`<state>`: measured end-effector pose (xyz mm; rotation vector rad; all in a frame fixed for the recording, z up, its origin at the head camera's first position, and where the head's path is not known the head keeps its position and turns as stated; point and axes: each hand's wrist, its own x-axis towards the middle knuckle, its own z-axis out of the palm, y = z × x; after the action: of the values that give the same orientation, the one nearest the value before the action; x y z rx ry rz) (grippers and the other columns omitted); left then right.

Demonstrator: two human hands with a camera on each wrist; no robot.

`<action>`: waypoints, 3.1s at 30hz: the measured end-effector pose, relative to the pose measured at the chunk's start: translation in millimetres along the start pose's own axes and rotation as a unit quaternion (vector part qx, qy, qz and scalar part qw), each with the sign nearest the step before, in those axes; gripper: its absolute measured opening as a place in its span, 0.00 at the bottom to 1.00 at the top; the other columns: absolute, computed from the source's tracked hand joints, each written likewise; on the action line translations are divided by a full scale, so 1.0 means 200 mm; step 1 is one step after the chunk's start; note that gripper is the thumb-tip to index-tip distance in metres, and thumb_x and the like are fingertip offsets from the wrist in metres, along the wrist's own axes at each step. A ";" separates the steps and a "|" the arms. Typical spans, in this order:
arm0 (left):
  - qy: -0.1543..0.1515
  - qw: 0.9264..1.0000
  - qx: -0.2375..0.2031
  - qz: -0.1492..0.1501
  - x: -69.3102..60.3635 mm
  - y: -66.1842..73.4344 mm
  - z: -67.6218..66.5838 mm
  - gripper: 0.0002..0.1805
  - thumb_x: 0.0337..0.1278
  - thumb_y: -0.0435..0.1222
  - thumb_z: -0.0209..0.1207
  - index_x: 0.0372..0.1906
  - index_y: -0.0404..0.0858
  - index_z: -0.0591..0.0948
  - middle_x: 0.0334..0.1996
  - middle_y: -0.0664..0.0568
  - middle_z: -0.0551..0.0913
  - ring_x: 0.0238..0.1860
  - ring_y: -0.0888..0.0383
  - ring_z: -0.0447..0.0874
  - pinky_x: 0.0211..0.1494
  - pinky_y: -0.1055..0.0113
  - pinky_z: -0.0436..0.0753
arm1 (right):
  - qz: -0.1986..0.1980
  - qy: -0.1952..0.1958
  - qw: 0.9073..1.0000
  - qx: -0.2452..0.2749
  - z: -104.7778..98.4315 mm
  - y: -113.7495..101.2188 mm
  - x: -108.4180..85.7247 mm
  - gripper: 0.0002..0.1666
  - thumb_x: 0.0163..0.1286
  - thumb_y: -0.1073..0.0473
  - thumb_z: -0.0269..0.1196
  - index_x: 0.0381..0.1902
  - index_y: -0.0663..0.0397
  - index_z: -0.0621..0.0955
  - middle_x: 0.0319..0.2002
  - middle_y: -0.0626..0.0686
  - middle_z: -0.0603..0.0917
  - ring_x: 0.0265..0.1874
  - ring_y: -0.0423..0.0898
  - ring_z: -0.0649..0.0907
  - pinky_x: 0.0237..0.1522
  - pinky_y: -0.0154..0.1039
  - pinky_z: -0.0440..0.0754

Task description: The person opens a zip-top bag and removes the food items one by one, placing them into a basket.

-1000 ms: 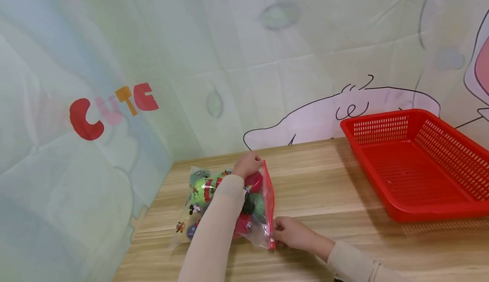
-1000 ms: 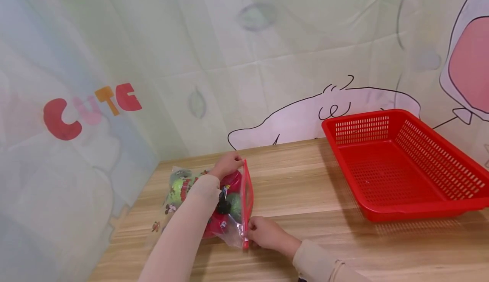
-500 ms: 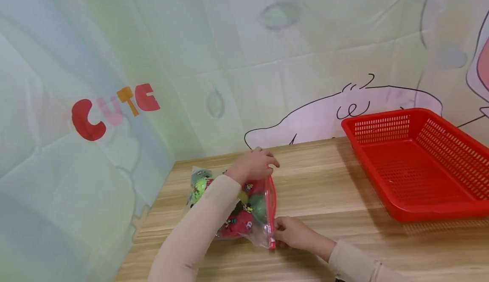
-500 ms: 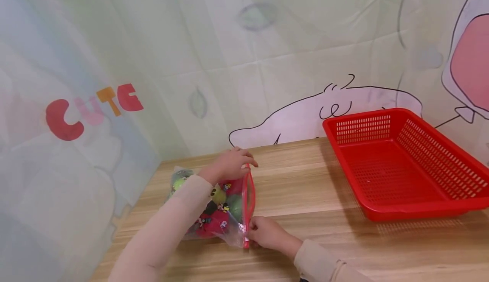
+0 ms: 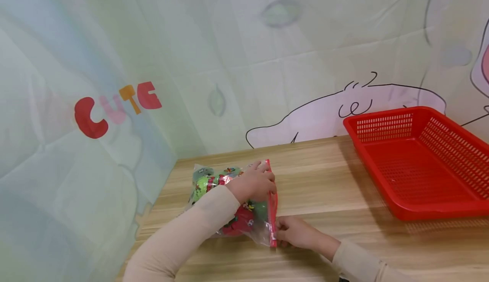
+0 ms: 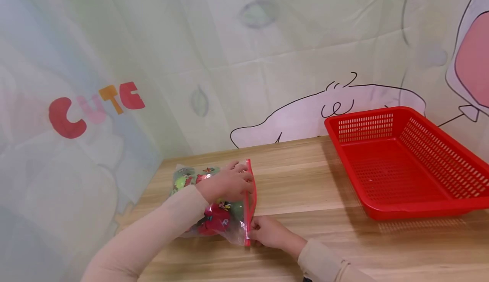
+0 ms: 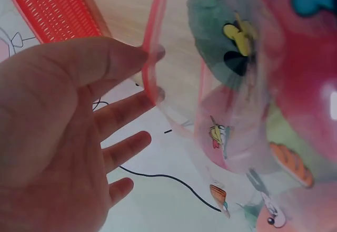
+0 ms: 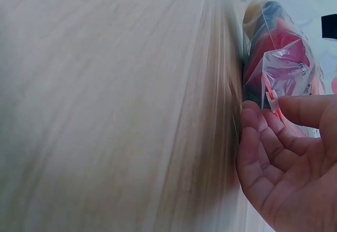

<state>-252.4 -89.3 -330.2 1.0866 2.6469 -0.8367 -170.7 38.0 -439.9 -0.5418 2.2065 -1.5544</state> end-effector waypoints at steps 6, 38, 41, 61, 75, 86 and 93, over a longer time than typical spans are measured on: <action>0.042 0.999 0.021 0.010 -0.03 -0.02 0.02 0.14 0.57 0.40 0.57 0.48 0.60 0.81 0.53 0.62 0.75 0.59 0.57 0.63 0.72 0.56 0.54 | 0.003 -0.006 1.000 0.003 -0.03 0.00 -0.02 0.06 0.64 0.62 0.56 0.33 0.61 0.75 0.26 0.51 0.79 0.23 0.43 0.77 0.21 0.36 0.75; 0.151 0.988 -0.013 0.022 -0.16 -0.11 0.11 0.19 0.46 0.43 0.67 0.47 0.51 0.79 0.51 0.56 0.75 0.57 0.56 0.68 0.66 0.62 0.68 | -0.015 0.155 0.981 -0.118 -0.23 -0.01 0.21 0.20 0.61 0.63 0.59 0.51 0.65 0.73 0.49 0.62 0.77 0.47 0.55 0.78 0.49 0.50 0.77; 0.160 0.987 -0.027 0.022 -0.17 -0.11 0.11 0.18 0.46 0.41 0.67 0.45 0.50 0.78 0.50 0.55 0.75 0.56 0.57 0.70 0.64 0.64 0.70 | -0.043 0.169 0.969 -0.174 -0.23 0.00 0.26 0.24 0.60 0.63 0.61 0.54 0.62 0.72 0.53 0.61 0.76 0.52 0.57 0.76 0.53 0.54 0.74; 0.180 0.980 -0.079 0.018 -0.19 -0.13 0.14 0.16 0.56 0.37 0.60 0.51 0.49 0.78 0.59 0.54 0.71 0.61 0.55 0.67 0.67 0.63 0.67 | -0.175 0.071 0.864 -0.468 -0.21 -0.05 0.50 0.26 0.61 0.60 0.61 0.59 0.54 0.73 0.65 0.55 0.67 0.65 0.51 0.66 0.67 0.46 0.63; 0.176 0.980 -0.089 0.008 -0.20 -0.12 0.16 0.18 0.56 0.37 0.60 0.53 0.51 0.77 0.50 0.56 0.73 0.57 0.58 0.68 0.64 0.65 0.70 | -0.130 0.076 0.869 -0.471 -0.23 -0.07 0.46 0.29 0.62 0.52 0.62 0.61 0.44 0.70 0.59 0.56 0.70 0.57 0.51 0.71 0.58 0.46 0.74; 0.173 0.980 -0.097 0.002 -0.20 -0.12 0.17 0.17 0.48 0.37 0.66 0.45 0.49 0.77 0.52 0.55 0.73 0.56 0.58 0.68 0.62 0.65 0.73 | -0.124 0.149 0.856 -0.479 -0.22 -0.06 0.40 0.42 0.56 0.55 0.66 0.65 0.60 0.62 0.56 0.58 0.70 0.53 0.52 0.70 0.53 0.44 0.78; 0.184 0.978 -0.098 0.006 -0.20 -0.12 0.18 0.17 0.48 0.36 0.66 0.45 0.49 0.77 0.49 0.56 0.74 0.51 0.59 0.69 0.58 0.68 0.75 | -0.075 0.148 0.910 -0.380 -0.26 -0.06 0.35 0.42 0.53 0.57 0.67 0.62 0.64 0.62 0.57 0.59 0.69 0.55 0.53 0.69 0.53 0.49 0.77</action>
<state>-242.9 -147.1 -334.9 1.3093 2.9336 -0.3884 -256.4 39.7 -418.1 -0.7352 3.0634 -0.8087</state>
